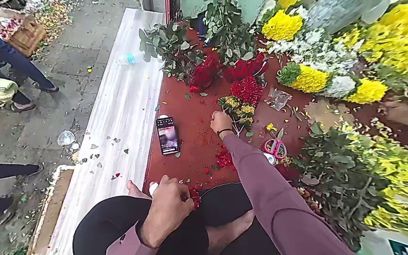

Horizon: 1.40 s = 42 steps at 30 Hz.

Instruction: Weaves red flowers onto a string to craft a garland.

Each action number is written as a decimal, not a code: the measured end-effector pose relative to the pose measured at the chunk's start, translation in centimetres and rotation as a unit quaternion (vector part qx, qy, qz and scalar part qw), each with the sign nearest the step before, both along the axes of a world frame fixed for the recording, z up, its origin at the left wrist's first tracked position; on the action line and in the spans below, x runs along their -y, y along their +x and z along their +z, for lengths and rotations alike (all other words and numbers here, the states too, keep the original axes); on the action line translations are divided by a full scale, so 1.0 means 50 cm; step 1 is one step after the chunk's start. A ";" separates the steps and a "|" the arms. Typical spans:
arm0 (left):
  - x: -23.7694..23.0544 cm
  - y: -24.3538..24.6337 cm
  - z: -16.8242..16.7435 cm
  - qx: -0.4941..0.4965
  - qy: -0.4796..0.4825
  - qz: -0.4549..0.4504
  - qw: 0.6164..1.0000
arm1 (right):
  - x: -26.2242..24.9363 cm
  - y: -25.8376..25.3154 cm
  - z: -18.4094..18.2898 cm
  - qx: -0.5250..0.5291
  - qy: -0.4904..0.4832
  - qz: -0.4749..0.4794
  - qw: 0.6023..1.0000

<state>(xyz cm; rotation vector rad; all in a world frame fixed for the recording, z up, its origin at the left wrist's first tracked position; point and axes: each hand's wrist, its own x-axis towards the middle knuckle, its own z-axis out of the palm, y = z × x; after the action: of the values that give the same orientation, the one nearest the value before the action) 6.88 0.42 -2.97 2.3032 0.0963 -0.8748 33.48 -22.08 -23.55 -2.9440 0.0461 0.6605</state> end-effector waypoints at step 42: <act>-0.003 0.017 -0.034 -0.060 0.074 -0.003 0.995 | 0.066 -0.344 0.216 -0.098 0.660 -0.228 0.709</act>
<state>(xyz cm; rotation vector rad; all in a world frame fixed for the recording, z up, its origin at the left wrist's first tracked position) 7.74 0.56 -4.66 2.3859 0.2122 -1.0403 16.30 -25.39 -12.74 -1.3725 0.2088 0.5404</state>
